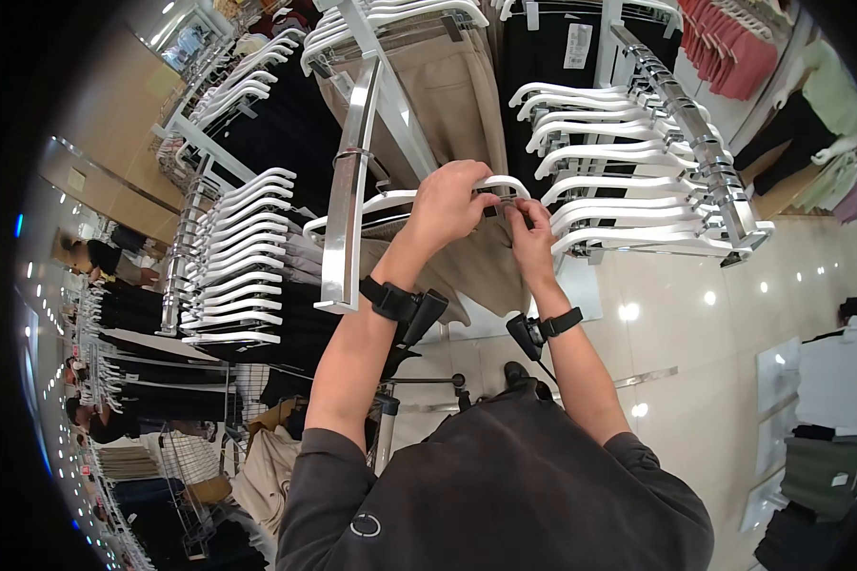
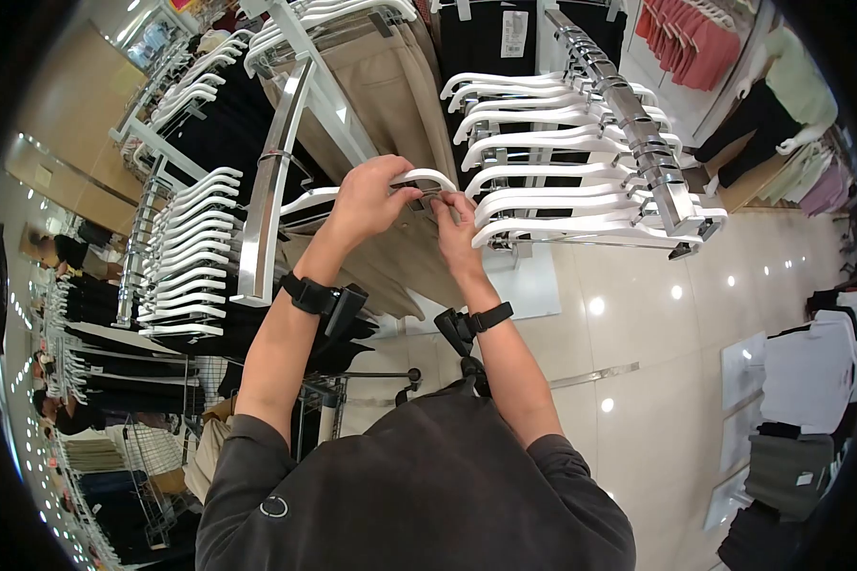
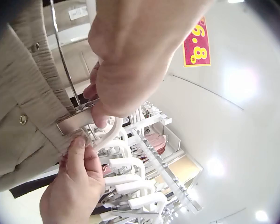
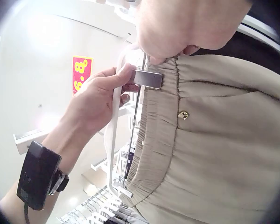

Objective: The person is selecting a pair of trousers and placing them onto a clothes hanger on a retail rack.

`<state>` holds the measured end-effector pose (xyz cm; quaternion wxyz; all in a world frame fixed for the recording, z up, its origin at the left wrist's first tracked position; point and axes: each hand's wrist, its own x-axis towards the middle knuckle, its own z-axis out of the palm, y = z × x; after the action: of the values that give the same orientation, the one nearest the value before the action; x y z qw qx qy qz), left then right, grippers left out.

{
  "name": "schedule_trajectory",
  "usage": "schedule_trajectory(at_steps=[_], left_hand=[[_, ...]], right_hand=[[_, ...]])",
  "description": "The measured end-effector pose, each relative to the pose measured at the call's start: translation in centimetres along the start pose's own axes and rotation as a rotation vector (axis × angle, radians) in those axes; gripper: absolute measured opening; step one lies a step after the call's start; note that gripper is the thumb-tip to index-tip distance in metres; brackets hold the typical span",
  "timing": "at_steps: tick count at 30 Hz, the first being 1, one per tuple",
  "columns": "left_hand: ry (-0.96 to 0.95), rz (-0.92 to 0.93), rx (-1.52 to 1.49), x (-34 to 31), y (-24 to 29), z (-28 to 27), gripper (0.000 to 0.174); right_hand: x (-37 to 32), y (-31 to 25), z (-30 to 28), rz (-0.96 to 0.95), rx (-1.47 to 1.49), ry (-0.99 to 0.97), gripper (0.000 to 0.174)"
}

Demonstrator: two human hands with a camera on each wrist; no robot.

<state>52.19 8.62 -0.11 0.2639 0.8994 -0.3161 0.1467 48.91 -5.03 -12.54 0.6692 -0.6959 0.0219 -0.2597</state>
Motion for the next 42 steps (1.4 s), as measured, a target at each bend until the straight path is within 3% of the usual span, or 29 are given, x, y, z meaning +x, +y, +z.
schedule_trajectory(at_steps=[10,14,18,21,27,37,42], left_hand=[[-0.012,-0.008,0.000,0.1,0.2,-0.1,0.023],[0.013,-0.009,0.105,-0.2,-0.5,0.4,0.024],[0.029,-0.051,0.143,-0.8,-0.8,0.6,0.024],[0.004,-0.062,0.140,-1.2,-0.9,0.6,0.025],[-0.097,-0.083,0.153,-1.4,-0.7,-0.4,0.025],[-0.081,-0.042,0.117,-1.1,-0.1,-0.4,0.022],[-0.127,-0.028,0.097,-0.4,-0.1,-0.4,0.025]], right_hand=[[0.1,0.9,0.7,0.055,0.078,0.086,0.022],[0.5,1.2,1.0,0.101,0.173,-0.019,0.022],[0.1,1.2,2.3,0.024,0.410,-0.014,0.022],[0.2,1.6,1.8,0.169,0.348,-0.109,0.022],[0.0,1.1,1.4,0.256,0.389,-0.096,0.015],[-1.0,-0.1,0.8,0.198,0.366,0.006,0.018],[-1.6,0.7,0.8,0.096,0.182,0.081,0.025]])
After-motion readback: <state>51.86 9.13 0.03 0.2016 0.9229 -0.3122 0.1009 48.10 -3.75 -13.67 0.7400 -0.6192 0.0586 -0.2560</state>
